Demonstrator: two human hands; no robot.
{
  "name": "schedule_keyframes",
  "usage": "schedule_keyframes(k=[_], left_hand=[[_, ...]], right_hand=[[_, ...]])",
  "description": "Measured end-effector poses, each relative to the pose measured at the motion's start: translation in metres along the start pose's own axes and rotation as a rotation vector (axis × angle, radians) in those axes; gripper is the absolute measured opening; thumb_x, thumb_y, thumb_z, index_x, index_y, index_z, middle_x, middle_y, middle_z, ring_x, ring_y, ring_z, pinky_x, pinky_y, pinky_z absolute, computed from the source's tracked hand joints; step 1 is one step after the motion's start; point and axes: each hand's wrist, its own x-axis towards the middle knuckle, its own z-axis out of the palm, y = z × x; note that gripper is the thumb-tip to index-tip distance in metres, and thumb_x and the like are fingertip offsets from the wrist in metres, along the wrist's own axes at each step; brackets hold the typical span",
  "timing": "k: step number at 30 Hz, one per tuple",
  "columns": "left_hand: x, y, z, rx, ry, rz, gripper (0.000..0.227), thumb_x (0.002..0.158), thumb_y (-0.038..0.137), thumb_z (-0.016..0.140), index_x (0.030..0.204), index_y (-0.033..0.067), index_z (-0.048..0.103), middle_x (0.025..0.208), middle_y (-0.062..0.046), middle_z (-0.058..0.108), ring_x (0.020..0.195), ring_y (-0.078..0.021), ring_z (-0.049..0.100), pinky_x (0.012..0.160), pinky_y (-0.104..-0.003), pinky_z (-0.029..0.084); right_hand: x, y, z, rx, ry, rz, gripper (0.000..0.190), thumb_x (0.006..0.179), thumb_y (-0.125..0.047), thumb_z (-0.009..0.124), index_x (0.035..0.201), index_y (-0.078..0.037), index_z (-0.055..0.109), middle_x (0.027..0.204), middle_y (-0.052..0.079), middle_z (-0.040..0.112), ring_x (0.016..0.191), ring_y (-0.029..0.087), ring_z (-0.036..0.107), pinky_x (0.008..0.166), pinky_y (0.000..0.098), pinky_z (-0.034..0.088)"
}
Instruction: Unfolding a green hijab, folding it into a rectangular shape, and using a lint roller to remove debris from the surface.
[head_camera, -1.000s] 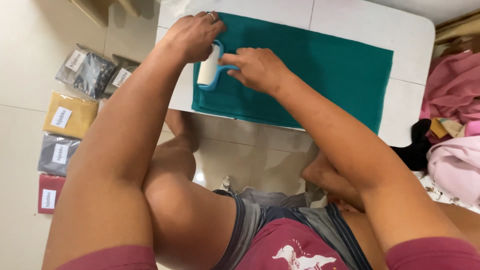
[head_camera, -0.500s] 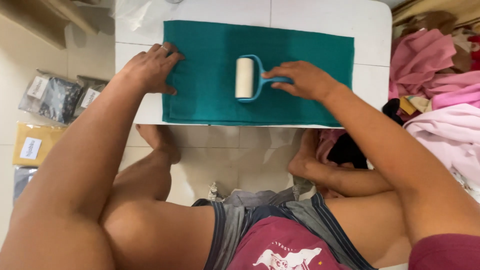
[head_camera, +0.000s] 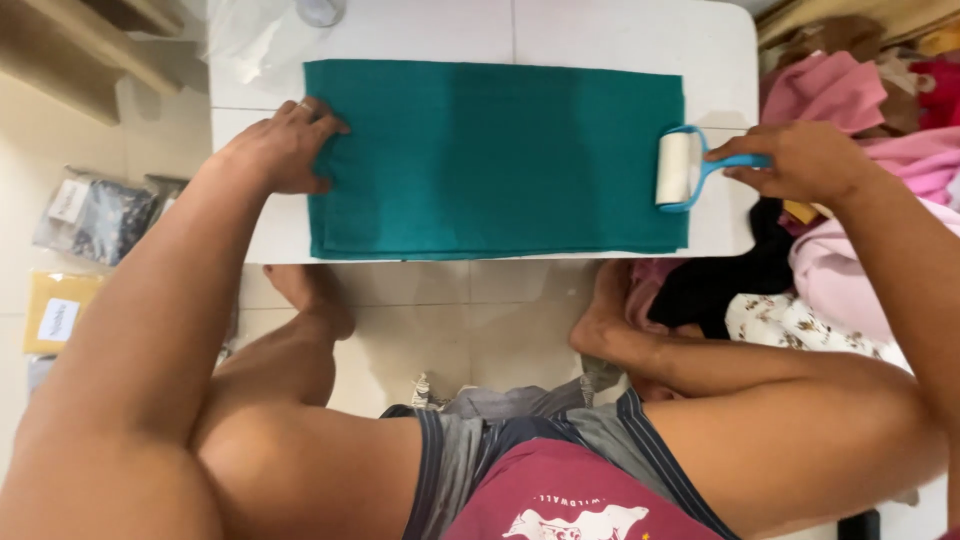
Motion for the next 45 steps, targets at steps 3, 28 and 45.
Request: schedule_keyframes(k=[3, 28, 45], left_hand=[[-0.004, -0.004, -0.006, 0.0, 0.076, 0.006, 0.079, 0.067, 0.016, 0.083, 0.142, 0.0194, 0.06, 0.143, -0.007, 0.057, 0.125, -0.0317, 0.058, 0.1, -0.048, 0.053], [-0.016, -0.008, -0.036, -0.003, 0.494, -0.008, 0.037, 0.104, 0.016, 0.062, 0.139, 0.011, 0.053, 0.103, -0.015, 0.074, 0.092, -0.034, 0.074, 0.073, -0.045, 0.058], [0.005, -0.007, 0.006, -0.019, 0.073, -0.055, 0.073, 0.069, 0.024, 0.09, 0.136, 0.0187, 0.062, 0.149, -0.009, 0.051, 0.125, -0.0321, 0.056, 0.101, -0.047, 0.053]], right_hand=[[0.016, -0.007, -0.01, -0.035, 0.074, 0.018, 0.038, 0.097, -0.04, 0.068, 0.135, -0.042, 0.07, 0.118, -0.006, 0.076, 0.076, 0.021, 0.074, 0.072, 0.0339, 0.06], [0.24, -0.317, -0.089, 0.525, 0.35, -0.374, 0.038, 0.083, -0.013, 0.084, 0.12, -0.022, 0.077, 0.101, 0.006, 0.078, 0.08, 0.028, 0.071, 0.08, 0.0431, 0.056], [0.093, 0.007, -0.008, 0.326, 0.105, -0.097, 0.043, 0.086, -0.013, 0.081, 0.127, -0.025, 0.078, 0.091, 0.008, 0.073, 0.068, 0.027, 0.06, 0.079, 0.0389, 0.052]])
